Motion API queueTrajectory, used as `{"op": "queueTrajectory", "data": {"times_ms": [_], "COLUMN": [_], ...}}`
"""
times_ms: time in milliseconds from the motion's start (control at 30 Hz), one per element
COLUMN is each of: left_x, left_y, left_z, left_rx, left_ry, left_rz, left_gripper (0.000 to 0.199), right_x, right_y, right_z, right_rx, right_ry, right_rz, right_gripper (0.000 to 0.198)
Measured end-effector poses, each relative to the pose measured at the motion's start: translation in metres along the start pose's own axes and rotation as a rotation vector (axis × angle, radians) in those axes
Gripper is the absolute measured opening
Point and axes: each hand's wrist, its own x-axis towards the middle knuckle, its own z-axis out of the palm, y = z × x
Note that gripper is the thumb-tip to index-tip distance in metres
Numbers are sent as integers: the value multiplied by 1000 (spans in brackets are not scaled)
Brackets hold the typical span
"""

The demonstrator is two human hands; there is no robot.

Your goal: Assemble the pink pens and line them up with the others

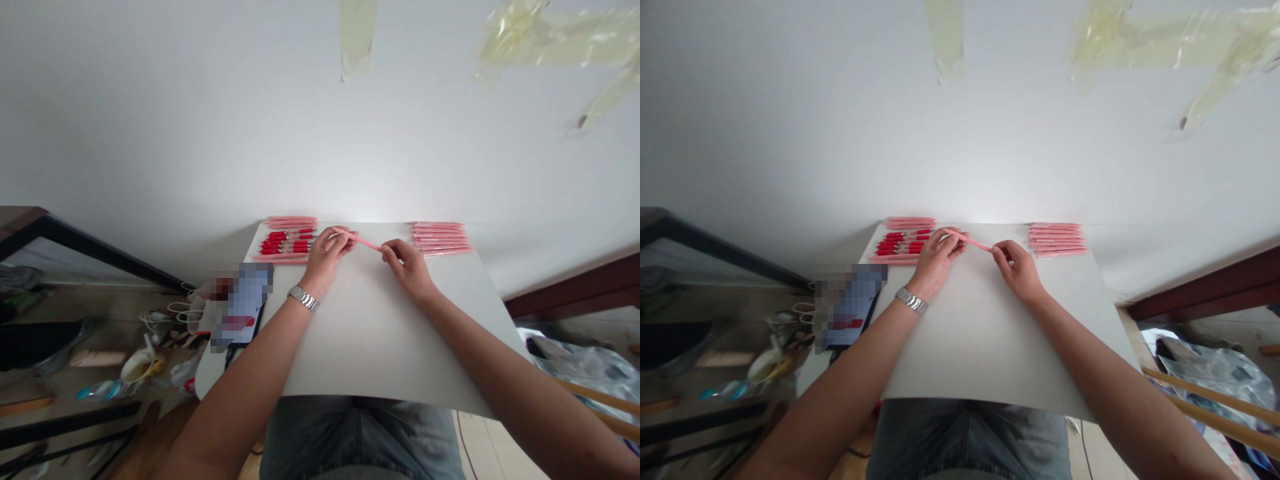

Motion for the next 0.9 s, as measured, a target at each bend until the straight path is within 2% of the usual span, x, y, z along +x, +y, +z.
{"op": "queueTrajectory", "data": {"times_ms": [167, 333, 500, 900], "left_x": [1, 3, 2, 1], "left_y": [-1, -3, -3, 1], "left_z": [-1, -2, -3, -1], "left_rx": [11, 10, 8, 23], "left_ry": [17, 71, 44, 12], "left_rz": [12, 11, 3, 12], "left_gripper": [30, 31, 31, 28], "right_x": [0, 0, 1, 0], "right_y": [3, 11, 10, 0], "right_z": [2, 6, 6, 2], "right_rx": [70, 104, 88, 33], "right_ry": [15, 28, 40, 25], "right_rz": [16, 15, 0, 5], "right_gripper": [35, 40, 33, 36]}}
